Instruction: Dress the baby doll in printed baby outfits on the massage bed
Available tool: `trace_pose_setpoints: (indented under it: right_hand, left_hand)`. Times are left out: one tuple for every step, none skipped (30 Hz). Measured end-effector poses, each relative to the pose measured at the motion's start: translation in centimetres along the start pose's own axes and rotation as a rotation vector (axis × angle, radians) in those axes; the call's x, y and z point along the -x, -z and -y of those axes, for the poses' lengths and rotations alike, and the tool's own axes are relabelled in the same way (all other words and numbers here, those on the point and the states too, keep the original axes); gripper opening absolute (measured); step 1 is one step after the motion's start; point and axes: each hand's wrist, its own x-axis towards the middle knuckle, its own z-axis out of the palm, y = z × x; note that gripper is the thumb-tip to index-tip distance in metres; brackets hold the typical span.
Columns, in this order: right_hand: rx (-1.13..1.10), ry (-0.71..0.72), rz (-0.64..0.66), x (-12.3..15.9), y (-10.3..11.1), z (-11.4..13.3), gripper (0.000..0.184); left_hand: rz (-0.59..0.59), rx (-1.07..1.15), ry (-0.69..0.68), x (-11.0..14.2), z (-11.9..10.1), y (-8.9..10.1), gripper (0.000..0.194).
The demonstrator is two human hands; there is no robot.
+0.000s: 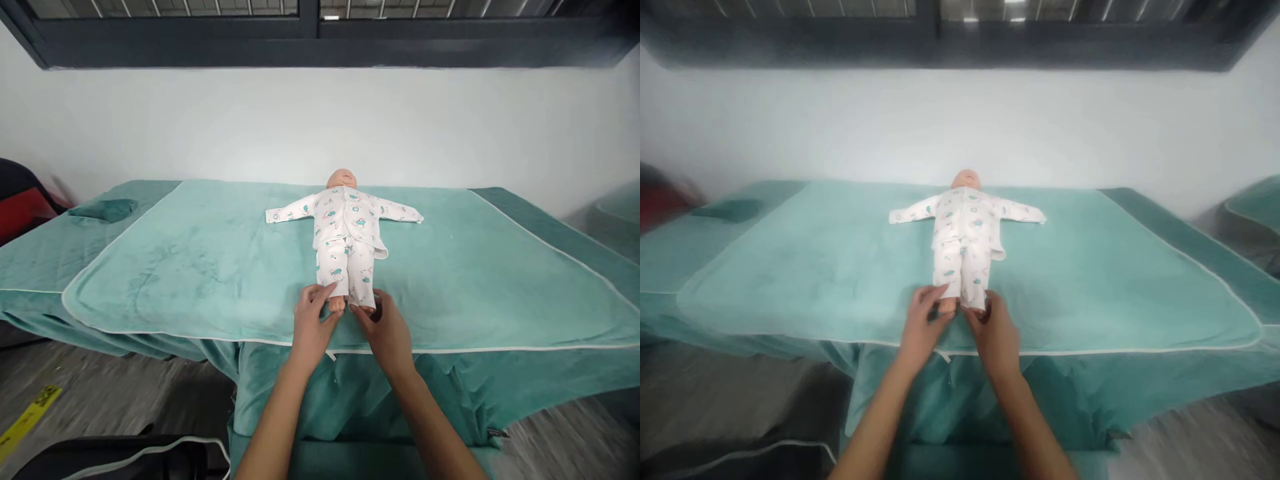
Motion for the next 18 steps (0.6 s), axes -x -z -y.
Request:
trace_pose_setpoints:
  right_hand:
    - [0.016,-0.002,0.006,-0.3,0.1,0.2,0.054]
    - [0.029,0.015,-0.005,-0.7,0.3,0.3,0.050]
    - [0.044,0.050,-0.034,-1.0,0.6,0.2,0.047]
    - [0.073,0.095,-0.079,-1.3,1.1,0.1,0.044]
    - [0.115,0.140,-0.136,-1.6,1.6,-0.1,0.041]
    - [0.166,0.177,-0.199,-1.9,2.3,-0.3,0.039]
    - [0.217,0.203,-0.256,-2.2,2.9,-0.5,0.037]
    - [0.264,0.216,-0.298,-2.6,3.5,-0.8,0.036]
    - [0.308,0.222,-0.320,-2.9,4.0,-1.1,0.036]
    - [0.346,0.229,-0.328,-3.2,4.4,-1.3,0.037]
    - [0.379,0.242,-0.322,-3.4,4.5,-1.6,0.037]
    - [0.409,0.264,-0.304,-3.5,4.5,-2.0,0.038]
    - [0.434,0.290,-0.277,-3.5,4.3,-2.3,0.037]
    - [0.453,0.320,-0.243,-3.4,3.9,-2.6,0.037]
    - [0.467,0.351,-0.207,-3.2,3.5,-3.0,0.038]
    - [0.473,0.376,-0.177,-2.9,3.1,-3.2,0.039]
    - [0.470,0.392,-0.154,-2.7,2.8,-3.4,0.041]
    - [0.459,0.398,-0.140,-2.4,2.5,-3.6,0.043]
  left_hand:
    - [-0.001,0.000,-0.018,-0.3,0.0,-0.1,0.051]
    - [-0.007,0.007,-0.035,-0.5,-0.1,-0.3,0.048]
    - [-0.023,0.019,-0.049,-0.7,-0.1,-0.4,0.045]
    - [-0.045,0.031,-0.059,-0.8,-0.2,-0.4,0.043]
    - [-0.067,0.042,-0.067,-0.8,-0.3,-0.5,0.041]
    - [-0.084,0.051,-0.074,-0.9,-0.4,-0.5,0.040]
    - [-0.096,0.057,-0.080,-1.0,-0.5,-0.5,0.038]
    - [-0.105,0.061,-0.086,-1.1,-0.6,-0.5,0.037]
    - [-0.113,0.061,-0.090,-1.3,-0.6,-0.6,0.036]
    - [-0.121,0.058,-0.092,-1.5,-0.7,-0.6,0.036]
    - [-0.130,0.052,-0.091,-1.7,-0.7,-0.7,0.036]
    - [-0.138,0.044,-0.087,-1.8,-0.7,-0.7,0.035]
    - [-0.145,0.035,-0.083,-2.0,-0.8,-0.8,0.035]
    - [-0.150,0.027,-0.081,-2.0,-0.8,-1.0,0.034]
    - [-0.155,0.018,-0.080,-2.0,-0.8,-1.2,0.033]
    - [-0.163,0.009,-0.082,-2.0,-0.8,-1.4,0.033]
    - [-0.174,-0.003,-0.083,-1.9,-0.8,-1.7,0.034]
    - [-0.184,-0.020,-0.085,-1.8,-0.8,-2.0,0.036]
